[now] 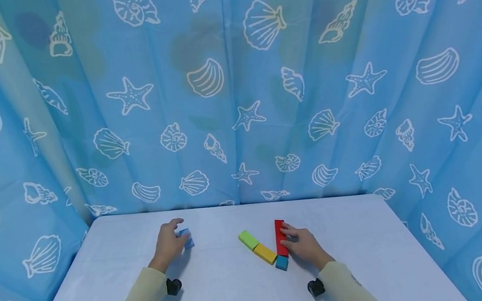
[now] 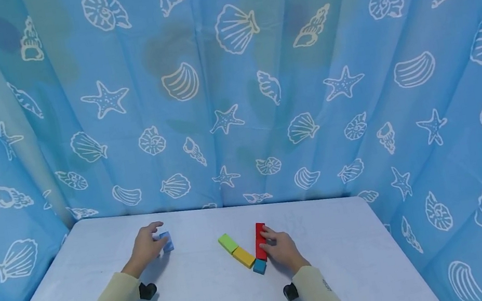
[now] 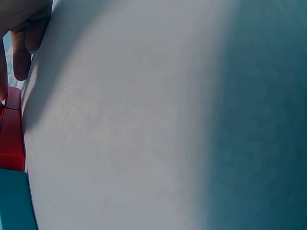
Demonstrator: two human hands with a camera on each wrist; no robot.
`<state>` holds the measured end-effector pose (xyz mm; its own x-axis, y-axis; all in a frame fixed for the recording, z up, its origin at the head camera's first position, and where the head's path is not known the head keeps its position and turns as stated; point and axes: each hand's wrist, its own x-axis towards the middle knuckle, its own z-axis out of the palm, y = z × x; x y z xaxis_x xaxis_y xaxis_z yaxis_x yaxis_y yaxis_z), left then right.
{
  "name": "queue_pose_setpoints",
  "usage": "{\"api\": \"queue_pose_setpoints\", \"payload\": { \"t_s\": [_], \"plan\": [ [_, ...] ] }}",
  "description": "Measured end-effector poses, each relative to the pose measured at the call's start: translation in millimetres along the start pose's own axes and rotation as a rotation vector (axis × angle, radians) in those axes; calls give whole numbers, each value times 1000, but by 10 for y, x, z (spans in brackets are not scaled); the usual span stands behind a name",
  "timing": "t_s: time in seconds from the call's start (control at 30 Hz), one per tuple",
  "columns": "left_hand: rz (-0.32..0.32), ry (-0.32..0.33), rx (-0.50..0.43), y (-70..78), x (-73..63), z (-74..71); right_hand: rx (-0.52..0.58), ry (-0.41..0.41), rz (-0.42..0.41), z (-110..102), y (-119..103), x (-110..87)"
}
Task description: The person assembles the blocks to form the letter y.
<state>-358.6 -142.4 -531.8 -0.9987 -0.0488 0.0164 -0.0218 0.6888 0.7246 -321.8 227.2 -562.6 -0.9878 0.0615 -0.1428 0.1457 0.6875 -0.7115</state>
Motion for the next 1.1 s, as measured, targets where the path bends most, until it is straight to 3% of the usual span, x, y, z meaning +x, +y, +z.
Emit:
{"api": "queue_pose_setpoints", "payload": {
  "t_s": [0.2, 0.43, 0.63, 0.83, 1.1],
  "plan": [
    [36, 62, 42, 18, 30, 58, 1, -5, 6, 5, 14, 14],
    [-22, 7, 80, 28, 9, 100, 8, -5, 6, -1, 25, 8],
    [-29, -60, 90, -41, -40, 165, -8, -5, 13, 13, 69, -46],
    [-8, -49, 84, -3, -34, 163, 12, 15, -1, 10, 46, -11],
    [17, -85, 109, 7, -53, 198, 5, 12, 21, 1, 7, -2]
  ]
}}
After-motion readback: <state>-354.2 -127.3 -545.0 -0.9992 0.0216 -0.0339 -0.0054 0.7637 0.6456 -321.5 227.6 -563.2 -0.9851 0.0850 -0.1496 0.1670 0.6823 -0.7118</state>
